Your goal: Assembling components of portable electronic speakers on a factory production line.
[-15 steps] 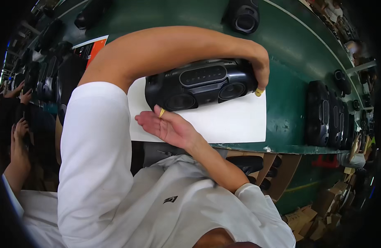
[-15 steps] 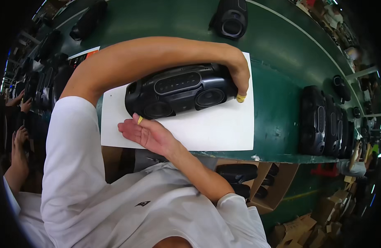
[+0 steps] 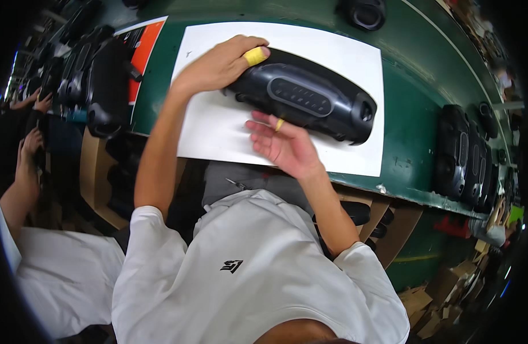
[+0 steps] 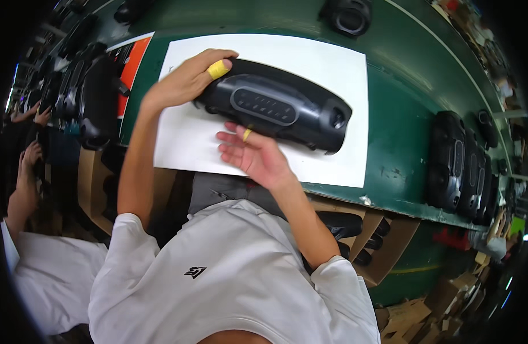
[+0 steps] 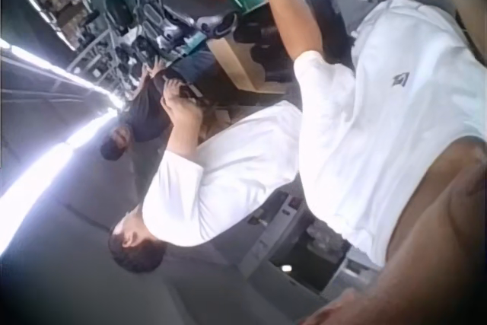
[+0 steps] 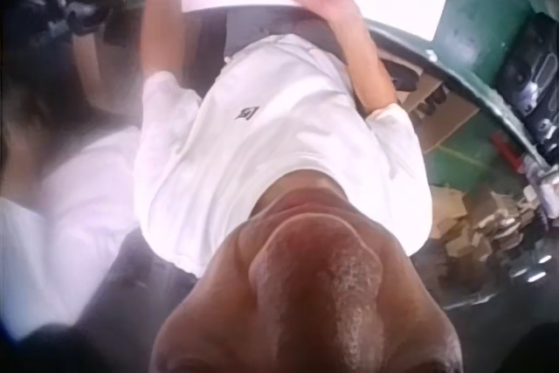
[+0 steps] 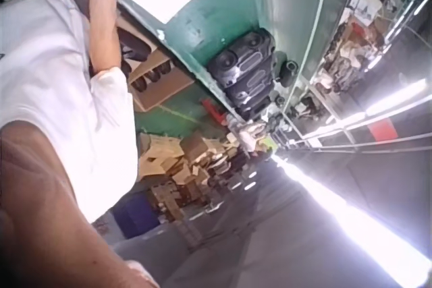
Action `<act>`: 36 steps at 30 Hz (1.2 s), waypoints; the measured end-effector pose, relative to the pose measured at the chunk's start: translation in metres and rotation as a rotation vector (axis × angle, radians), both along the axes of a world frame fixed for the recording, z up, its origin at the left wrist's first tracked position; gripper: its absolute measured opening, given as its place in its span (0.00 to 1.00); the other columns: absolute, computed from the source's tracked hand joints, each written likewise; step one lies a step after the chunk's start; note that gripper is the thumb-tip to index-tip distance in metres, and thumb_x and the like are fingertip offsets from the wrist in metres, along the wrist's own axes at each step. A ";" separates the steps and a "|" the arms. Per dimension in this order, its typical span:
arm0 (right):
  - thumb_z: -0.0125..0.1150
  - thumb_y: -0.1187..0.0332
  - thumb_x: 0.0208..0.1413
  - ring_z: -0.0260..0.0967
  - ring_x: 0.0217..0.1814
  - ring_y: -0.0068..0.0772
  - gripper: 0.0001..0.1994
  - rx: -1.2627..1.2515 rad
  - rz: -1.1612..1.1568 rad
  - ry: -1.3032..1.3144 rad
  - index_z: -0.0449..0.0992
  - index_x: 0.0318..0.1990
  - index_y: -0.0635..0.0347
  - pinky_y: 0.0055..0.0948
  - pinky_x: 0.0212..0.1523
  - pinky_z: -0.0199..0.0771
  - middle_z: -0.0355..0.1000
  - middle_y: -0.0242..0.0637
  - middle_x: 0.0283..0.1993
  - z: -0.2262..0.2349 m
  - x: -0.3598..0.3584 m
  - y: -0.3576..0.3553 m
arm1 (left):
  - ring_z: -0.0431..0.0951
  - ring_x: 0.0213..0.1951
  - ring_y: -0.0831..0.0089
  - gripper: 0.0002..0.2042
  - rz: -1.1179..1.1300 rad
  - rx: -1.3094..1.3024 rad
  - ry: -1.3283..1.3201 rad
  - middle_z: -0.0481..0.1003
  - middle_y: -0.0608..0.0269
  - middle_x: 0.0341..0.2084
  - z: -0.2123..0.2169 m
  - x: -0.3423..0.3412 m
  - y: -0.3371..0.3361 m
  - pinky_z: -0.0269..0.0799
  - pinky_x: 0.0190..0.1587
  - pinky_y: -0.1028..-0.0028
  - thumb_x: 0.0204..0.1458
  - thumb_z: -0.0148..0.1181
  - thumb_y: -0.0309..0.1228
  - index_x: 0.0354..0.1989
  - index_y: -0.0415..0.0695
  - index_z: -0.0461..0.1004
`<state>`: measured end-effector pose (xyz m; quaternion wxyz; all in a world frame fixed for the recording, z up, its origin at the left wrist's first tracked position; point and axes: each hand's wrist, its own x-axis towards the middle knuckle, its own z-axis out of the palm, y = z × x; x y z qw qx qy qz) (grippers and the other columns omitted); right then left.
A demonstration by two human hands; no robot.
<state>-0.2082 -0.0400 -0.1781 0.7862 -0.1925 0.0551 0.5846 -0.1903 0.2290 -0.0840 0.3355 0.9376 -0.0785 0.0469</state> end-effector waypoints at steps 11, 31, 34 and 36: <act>0.59 0.63 0.77 0.77 0.64 0.45 0.30 0.000 -0.032 -0.200 0.63 0.78 0.73 0.48 0.67 0.80 0.76 0.51 0.67 -0.017 -0.006 -0.017 | 0.86 0.48 0.67 0.15 0.771 -0.166 -0.809 0.82 0.53 0.50 -0.013 -0.127 -0.020 0.82 0.51 0.68 0.63 0.69 0.21 0.57 0.35 0.79; 0.56 0.62 0.79 0.77 0.47 0.42 0.19 -0.038 0.015 -0.277 0.72 0.64 0.70 0.46 0.52 0.82 0.78 0.51 0.52 -0.009 -0.005 -0.018 | 0.88 0.58 0.53 0.15 1.792 0.273 1.003 0.88 0.57 0.55 -0.304 -0.399 0.219 0.84 0.59 0.53 0.65 0.64 0.39 0.55 0.50 0.89; 0.56 0.63 0.79 0.78 0.47 0.42 0.18 -0.017 0.016 -0.284 0.73 0.63 0.70 0.46 0.53 0.82 0.78 0.50 0.52 -0.009 -0.003 -0.017 | 0.90 0.54 0.55 0.14 1.704 0.387 1.044 0.89 0.59 0.51 -0.283 -0.384 0.230 0.87 0.53 0.55 0.66 0.63 0.39 0.52 0.51 0.90; 0.57 0.63 0.79 0.78 0.48 0.42 0.18 -0.020 0.027 -0.312 0.73 0.63 0.70 0.46 0.53 0.82 0.78 0.50 0.52 -0.011 -0.002 -0.016 | 0.91 0.51 0.55 0.13 1.697 0.422 1.055 0.90 0.59 0.49 -0.267 -0.380 0.231 0.88 0.50 0.57 0.66 0.63 0.38 0.51 0.51 0.91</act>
